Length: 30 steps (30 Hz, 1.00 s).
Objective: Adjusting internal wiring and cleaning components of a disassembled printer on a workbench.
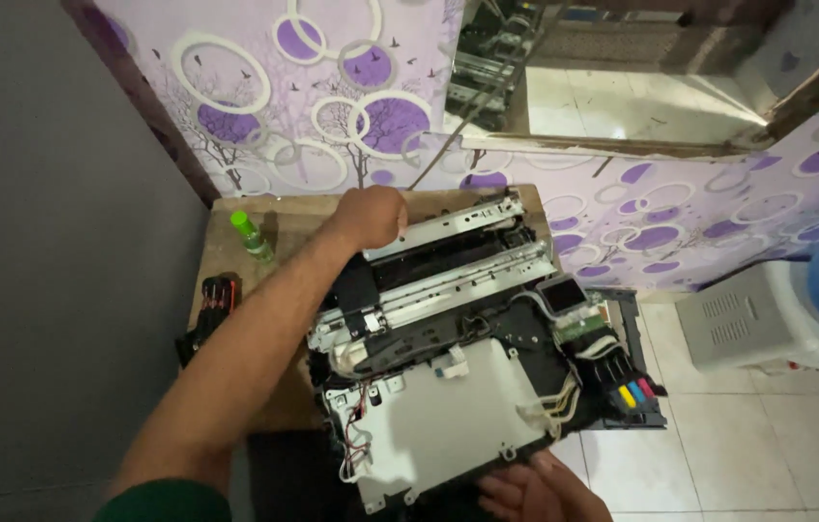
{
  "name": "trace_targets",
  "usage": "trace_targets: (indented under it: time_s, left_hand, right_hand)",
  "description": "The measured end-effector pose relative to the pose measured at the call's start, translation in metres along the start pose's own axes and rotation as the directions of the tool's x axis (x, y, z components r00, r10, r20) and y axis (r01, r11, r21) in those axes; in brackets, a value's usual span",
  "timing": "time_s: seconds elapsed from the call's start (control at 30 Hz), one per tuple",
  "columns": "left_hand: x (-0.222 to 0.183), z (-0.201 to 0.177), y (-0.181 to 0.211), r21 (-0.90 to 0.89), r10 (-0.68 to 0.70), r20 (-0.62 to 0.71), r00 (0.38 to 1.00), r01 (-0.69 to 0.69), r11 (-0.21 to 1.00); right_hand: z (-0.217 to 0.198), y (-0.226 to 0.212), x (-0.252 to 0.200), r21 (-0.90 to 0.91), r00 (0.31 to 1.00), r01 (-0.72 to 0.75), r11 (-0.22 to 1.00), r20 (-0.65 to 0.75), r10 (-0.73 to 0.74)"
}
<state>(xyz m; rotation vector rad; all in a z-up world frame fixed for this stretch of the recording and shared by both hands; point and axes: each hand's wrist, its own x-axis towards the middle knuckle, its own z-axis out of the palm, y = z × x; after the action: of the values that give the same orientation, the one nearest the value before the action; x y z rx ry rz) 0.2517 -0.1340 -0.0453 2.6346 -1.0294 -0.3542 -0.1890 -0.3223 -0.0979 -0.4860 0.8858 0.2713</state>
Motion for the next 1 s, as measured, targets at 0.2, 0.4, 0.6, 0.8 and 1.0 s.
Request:
trace_targets:
  time_s: [0.2, 0.4, 0.6, 0.8, 1.0]
  left_hand:
    - [-0.02, -0.025, 0.03, 0.085, -0.111, 0.046, 0.993, 0.107, 0.991]
    - [-0.026, -0.013, 0.058, 0.167, 0.078, -0.236, 0.969, -0.039, 0.985]
    - [-0.04, -0.035, 0.099, 0.135, -0.136, 0.178, 0.975, 0.113, 0.984]
    - [-0.035, -0.022, 0.099, 0.049, -0.134, 0.214, 0.968, 0.126, 0.991]
    - [-0.026, -0.011, 0.082, -0.08, -0.016, 0.121, 0.992, 0.025, 0.996]
  right_hand:
    - [0.049, -0.018, -0.039, 0.017, 0.982, -0.063, 0.998, -0.179, 0.065]
    - [-0.043, -0.071, -0.029, -0.43, 0.988, -0.152, 0.89, -0.096, 0.123]
    - [-0.039, -0.159, -0.091, -0.819, 0.87, 0.107, 0.563, -0.197, -0.451]
    - [0.062, -0.16, -0.121, -0.949, 0.751, 0.144, 0.281, -0.08, -0.656]
    - [0.08, -0.216, -0.059, -0.764, 0.513, 0.387, -0.517, 0.644, -0.567]
